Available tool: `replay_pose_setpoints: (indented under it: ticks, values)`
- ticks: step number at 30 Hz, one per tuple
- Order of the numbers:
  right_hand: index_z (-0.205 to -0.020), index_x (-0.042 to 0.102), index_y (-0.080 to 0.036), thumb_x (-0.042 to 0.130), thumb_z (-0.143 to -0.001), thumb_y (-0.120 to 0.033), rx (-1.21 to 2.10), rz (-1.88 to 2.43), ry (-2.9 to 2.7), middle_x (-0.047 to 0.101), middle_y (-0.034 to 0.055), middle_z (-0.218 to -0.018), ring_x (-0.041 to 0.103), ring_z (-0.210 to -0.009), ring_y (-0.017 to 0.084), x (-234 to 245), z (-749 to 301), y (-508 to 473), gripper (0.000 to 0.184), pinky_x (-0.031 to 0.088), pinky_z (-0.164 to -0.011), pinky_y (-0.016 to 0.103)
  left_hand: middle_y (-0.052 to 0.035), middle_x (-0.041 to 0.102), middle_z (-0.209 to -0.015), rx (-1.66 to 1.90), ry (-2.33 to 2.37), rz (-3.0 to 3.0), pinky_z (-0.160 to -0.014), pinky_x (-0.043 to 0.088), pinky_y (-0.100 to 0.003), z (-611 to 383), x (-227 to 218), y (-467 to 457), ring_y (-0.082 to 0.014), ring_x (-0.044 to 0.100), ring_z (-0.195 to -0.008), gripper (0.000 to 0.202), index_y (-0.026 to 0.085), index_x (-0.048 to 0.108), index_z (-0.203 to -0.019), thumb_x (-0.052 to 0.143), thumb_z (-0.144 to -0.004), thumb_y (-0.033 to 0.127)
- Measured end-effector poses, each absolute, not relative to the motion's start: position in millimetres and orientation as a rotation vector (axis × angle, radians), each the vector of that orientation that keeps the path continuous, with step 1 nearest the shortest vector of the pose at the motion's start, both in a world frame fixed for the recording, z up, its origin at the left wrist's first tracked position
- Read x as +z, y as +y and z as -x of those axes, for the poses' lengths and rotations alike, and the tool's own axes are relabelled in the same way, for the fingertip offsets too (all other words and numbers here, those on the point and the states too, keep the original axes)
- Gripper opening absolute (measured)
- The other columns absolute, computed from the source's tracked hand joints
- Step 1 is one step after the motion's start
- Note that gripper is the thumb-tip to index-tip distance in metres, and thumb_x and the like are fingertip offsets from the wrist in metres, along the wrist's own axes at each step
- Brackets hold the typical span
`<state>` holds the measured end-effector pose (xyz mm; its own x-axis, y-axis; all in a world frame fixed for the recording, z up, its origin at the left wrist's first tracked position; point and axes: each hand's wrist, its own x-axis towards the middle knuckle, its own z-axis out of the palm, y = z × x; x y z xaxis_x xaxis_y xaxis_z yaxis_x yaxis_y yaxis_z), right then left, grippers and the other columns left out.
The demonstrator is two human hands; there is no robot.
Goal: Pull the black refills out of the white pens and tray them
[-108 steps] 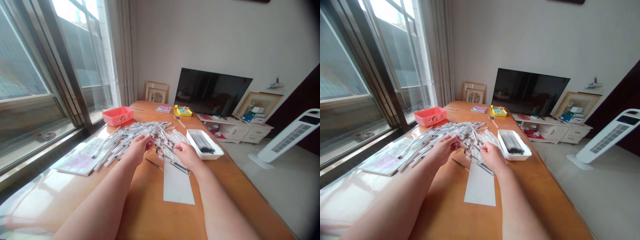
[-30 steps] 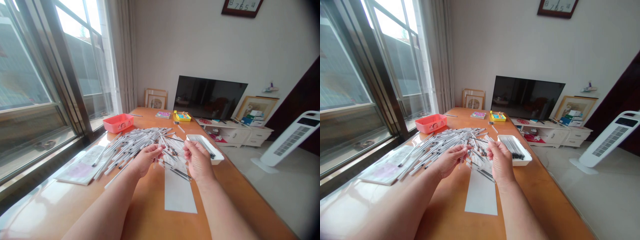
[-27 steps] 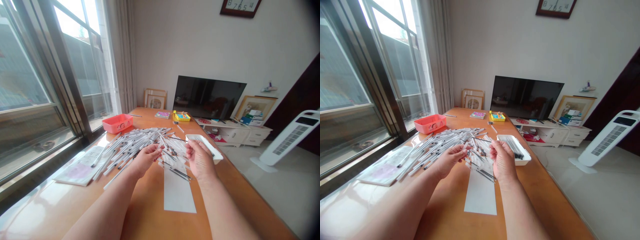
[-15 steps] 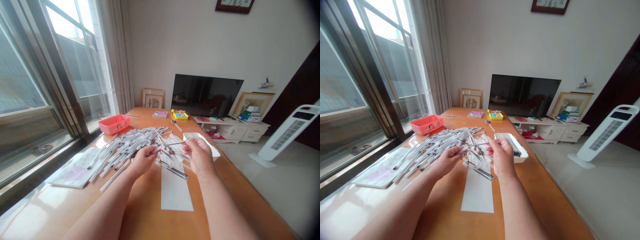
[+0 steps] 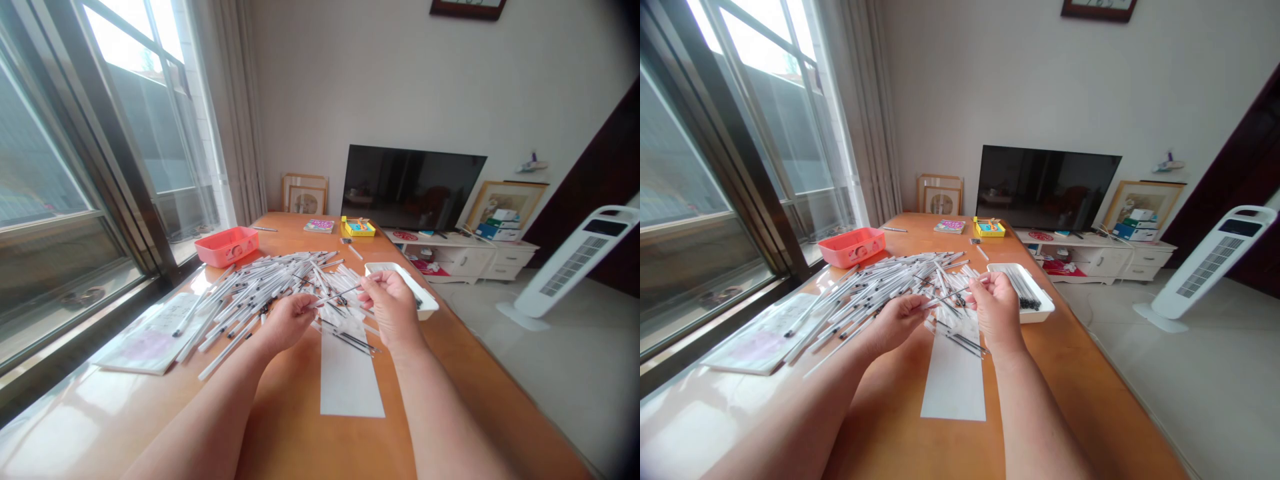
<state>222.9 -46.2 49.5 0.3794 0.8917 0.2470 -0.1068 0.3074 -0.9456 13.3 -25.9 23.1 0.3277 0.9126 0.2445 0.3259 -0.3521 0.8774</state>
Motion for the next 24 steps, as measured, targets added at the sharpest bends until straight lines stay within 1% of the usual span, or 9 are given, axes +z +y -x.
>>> replay_pose_setpoints:
  ticks: [3, 5, 12, 16, 21, 24]
  values:
    - [-0.093, 0.058, -0.020, 0.075, -0.078, -0.047, 0.748, 1.032, -0.992, 0.069, 0.0006, -0.079, 0.065, -0.061, 0.013, 49, -221, -47, 0.036, 0.048, -0.053, 0.022, 0.0029, 0.039, -0.062, 0.953, 1.067, -1.876, -0.058, 0.029, -0.025, -14, 25, -27, -0.0129, 0.033, -0.063, 0.032, 0.019, 0.050, -0.064, 0.062, -0.084, 0.042]
    - [-0.096, 0.058, -0.020, 0.074, -0.079, -0.048, 0.727, 1.027, -0.995, 0.070, 0.0015, -0.081, 0.066, -0.063, 0.014, 49, -219, -48, 0.037, 0.048, -0.054, 0.023, 0.0030, 0.041, -0.062, 0.926, 1.033, -1.856, -0.060, 0.029, -0.025, -15, 27, -28, -0.0128, 0.035, -0.063, 0.033, 0.019, 0.050, -0.065, 0.062, -0.084, 0.043]
    - [-0.100, 0.061, -0.020, 0.073, -0.079, -0.053, 0.780, 0.995, -0.971, 0.072, 0.0043, -0.085, 0.069, -0.067, 0.015, 50, -213, -49, 0.041, 0.049, -0.055, 0.023, 0.0018, 0.051, -0.068, 0.835, 0.959, -1.734, -0.066, 0.033, -0.026, -15, 32, -32, -0.0137, 0.043, -0.067, 0.028, 0.018, 0.057, -0.070, 0.063, -0.085, 0.041]
    - [-0.103, 0.066, -0.021, 0.066, -0.085, -0.056, 0.774, 1.071, -1.127, 0.074, 0.0052, -0.088, 0.070, -0.073, 0.018, 43, -205, -51, 0.040, 0.052, -0.062, 0.027, -0.0005, 0.060, -0.073, 0.838, 0.955, -1.677, -0.070, 0.036, -0.027, -14, 32, -33, -0.0153, 0.049, -0.071, 0.024, 0.018, 0.065, -0.076, 0.062, -0.086, 0.039]
    - [-0.098, 0.073, -0.022, 0.058, -0.092, -0.047, 0.633, 1.137, -1.418, 0.075, 0.0050, -0.091, 0.069, -0.086, 0.022, 37, -199, -54, 0.030, 0.053, -0.079, 0.033, -0.0040, 0.067, -0.080, 0.829, 0.952, -1.576, -0.073, 0.039, -0.029, -14, 32, -34, -0.0172, 0.055, -0.075, 0.021, 0.018, 0.073, -0.090, 0.065, -0.083, 0.036]
    - [-0.105, 0.075, -0.023, 0.053, -0.095, -0.038, 0.539, 1.161, -1.586, 0.076, 0.0054, -0.100, 0.069, -0.096, 0.023, 37, -197, -56, 0.029, 0.051, -0.088, 0.035, -0.0048, 0.067, -0.079, 0.832, 0.937, -1.533, -0.070, 0.039, -0.029, -15, 34, -33, -0.0171, 0.055, -0.074, 0.023, 0.017, 0.075, -0.091, 0.068, -0.081, 0.037]
